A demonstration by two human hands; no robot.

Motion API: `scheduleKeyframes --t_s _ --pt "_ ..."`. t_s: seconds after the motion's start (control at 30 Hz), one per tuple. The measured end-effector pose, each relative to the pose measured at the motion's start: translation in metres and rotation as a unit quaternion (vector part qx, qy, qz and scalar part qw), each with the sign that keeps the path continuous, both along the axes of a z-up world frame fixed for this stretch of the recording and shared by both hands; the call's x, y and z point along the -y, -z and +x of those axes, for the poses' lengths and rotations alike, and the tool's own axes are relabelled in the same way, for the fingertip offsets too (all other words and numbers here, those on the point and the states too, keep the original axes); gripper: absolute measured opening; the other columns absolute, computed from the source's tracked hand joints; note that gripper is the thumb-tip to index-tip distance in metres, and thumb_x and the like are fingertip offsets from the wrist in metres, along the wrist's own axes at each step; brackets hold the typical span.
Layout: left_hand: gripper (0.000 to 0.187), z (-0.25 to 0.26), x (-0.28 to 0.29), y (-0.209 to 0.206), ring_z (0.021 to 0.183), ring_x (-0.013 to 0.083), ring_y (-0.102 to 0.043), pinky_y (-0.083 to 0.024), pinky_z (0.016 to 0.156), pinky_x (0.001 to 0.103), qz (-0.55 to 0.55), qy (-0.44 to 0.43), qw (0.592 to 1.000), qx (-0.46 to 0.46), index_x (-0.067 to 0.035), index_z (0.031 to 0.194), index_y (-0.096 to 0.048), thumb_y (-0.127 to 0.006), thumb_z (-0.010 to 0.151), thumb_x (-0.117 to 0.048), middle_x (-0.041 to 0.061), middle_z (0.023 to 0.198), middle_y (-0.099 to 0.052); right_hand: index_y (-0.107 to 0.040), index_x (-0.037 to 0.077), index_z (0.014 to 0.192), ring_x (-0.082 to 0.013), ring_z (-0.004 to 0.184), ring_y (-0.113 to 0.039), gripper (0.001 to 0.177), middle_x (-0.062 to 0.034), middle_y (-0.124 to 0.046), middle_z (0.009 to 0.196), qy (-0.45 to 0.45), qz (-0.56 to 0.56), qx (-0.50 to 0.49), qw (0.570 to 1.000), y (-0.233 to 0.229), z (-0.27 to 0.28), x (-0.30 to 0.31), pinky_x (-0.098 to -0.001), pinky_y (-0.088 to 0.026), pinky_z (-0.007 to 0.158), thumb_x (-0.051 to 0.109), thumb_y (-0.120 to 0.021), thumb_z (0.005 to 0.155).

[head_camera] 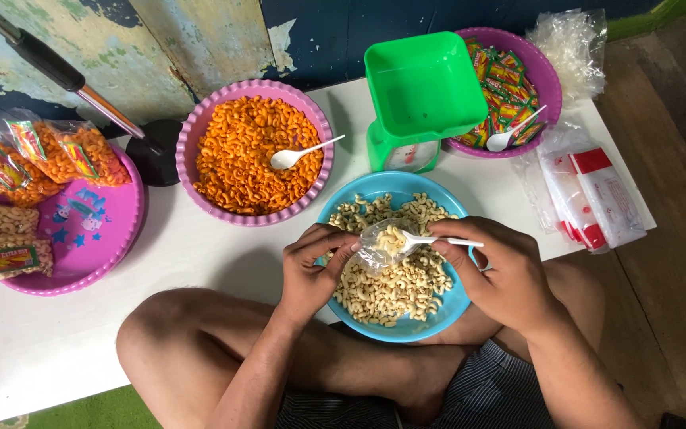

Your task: The person is manually packaging small puffed snacks into plastic bags using a spoon.

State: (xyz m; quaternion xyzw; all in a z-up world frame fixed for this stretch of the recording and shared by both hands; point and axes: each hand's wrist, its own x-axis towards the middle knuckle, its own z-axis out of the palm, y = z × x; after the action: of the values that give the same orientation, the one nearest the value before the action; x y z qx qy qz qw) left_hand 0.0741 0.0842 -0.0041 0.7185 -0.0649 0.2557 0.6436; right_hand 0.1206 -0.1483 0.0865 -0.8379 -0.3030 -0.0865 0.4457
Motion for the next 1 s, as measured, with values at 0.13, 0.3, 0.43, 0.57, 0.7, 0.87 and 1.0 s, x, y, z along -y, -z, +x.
scheduleKeyframes --t_s 0.13,0.3,0.43,0.57,0.7,0.87,1.0 --pt "0.012 -0.001 -0.001 -0.001 0.067 0.021 -0.067 -0.056 0.069 0.037 0.0 0.008 1.0 -0.004 -0.006 0.099 -0.083 -0.073 0.094 -0.001 0.012 0.072 -0.073 -0.078 0.008 0.107 -0.0182 0.054 -0.064 0.02 -0.006 -0.077 0.08 -0.042 -0.02 0.043 0.998 -0.009 0.002 -0.007 -0.0252 -0.049 0.046 -0.001 -0.069 0.092" --pt "0.013 -0.001 -0.002 0.0 0.07 0.0224 -0.07 -0.057 0.07 0.039 -0.011 0.021 1.0 -0.007 -0.007 0.101 -0.082 -0.071 0.096 -0.001 0.013 0.075 -0.074 -0.078 0.009 0.109 -0.0239 0.062 -0.068 0.022 -0.0046 -0.078 0.086 -0.064 -0.051 0.095 0.992 -0.016 -0.002 -0.012 -0.0312 -0.057 0.058 -0.002 -0.069 0.092" --pt "0.013 -0.001 -0.001 0.004 0.072 0.0213 -0.07 -0.057 0.07 0.039 -0.025 0.023 0.999 -0.012 -0.007 0.1 -0.082 -0.072 0.095 0.0 0.013 0.078 -0.077 -0.077 0.01 0.114 -0.0255 0.065 -0.069 0.025 -0.0057 -0.077 0.088 -0.079 -0.072 0.126 0.986 -0.021 -0.004 -0.017 -0.034 -0.058 0.062 0.0 -0.068 0.092" --pt "0.013 -0.001 -0.002 0.003 0.069 0.0191 -0.07 -0.057 0.067 0.037 -0.03 0.027 0.999 -0.013 -0.008 0.099 -0.083 -0.074 0.093 0.0 0.012 0.079 -0.077 -0.074 0.013 0.117 -0.0206 0.066 -0.068 0.032 -0.0034 -0.074 0.088 -0.126 -0.112 0.167 0.971 -0.032 -0.006 -0.021 -0.0303 -0.057 0.059 -0.003 -0.064 0.092" --pt "0.013 -0.001 -0.001 0.0 0.07 0.018 -0.069 -0.057 0.066 0.037 -0.039 0.029 0.999 -0.01 -0.008 0.1 -0.083 -0.073 0.094 -0.001 0.012 0.08 -0.078 -0.072 0.012 0.117 -0.0227 0.069 -0.068 0.033 -0.0045 -0.073 0.091 -0.155 -0.138 0.2 0.957 -0.033 -0.008 -0.02 -0.0324 -0.058 0.061 -0.007 -0.062 0.092" --pt "0.014 -0.001 -0.001 -0.001 0.07 0.0179 -0.07 -0.057 0.067 0.037 -0.042 0.024 0.999 -0.011 -0.008 0.1 -0.083 -0.073 0.094 -0.001 0.012 0.081 -0.078 -0.073 0.013 0.117 -0.0214 0.067 -0.065 0.038 -0.0026 -0.071 0.093 -0.15 -0.143 0.231 0.951 -0.033 -0.009 -0.019 -0.0309 -0.057 0.062 -0.011 -0.058 0.092" --pt "0.012 -0.002 -0.001 -0.001 0.073 0.0161 -0.07 -0.058 0.068 0.037 -0.052 0.015 0.998 -0.014 -0.008 0.099 -0.083 -0.074 0.094 -0.001 0.012 0.081 -0.078 -0.076 0.012 0.112 -0.0189 0.062 -0.065 0.036 -0.0011 -0.074 0.094 -0.136 -0.098 0.237 0.957 -0.029 -0.008 -0.013 -0.0292 -0.058 0.063 -0.012 -0.059 0.09"
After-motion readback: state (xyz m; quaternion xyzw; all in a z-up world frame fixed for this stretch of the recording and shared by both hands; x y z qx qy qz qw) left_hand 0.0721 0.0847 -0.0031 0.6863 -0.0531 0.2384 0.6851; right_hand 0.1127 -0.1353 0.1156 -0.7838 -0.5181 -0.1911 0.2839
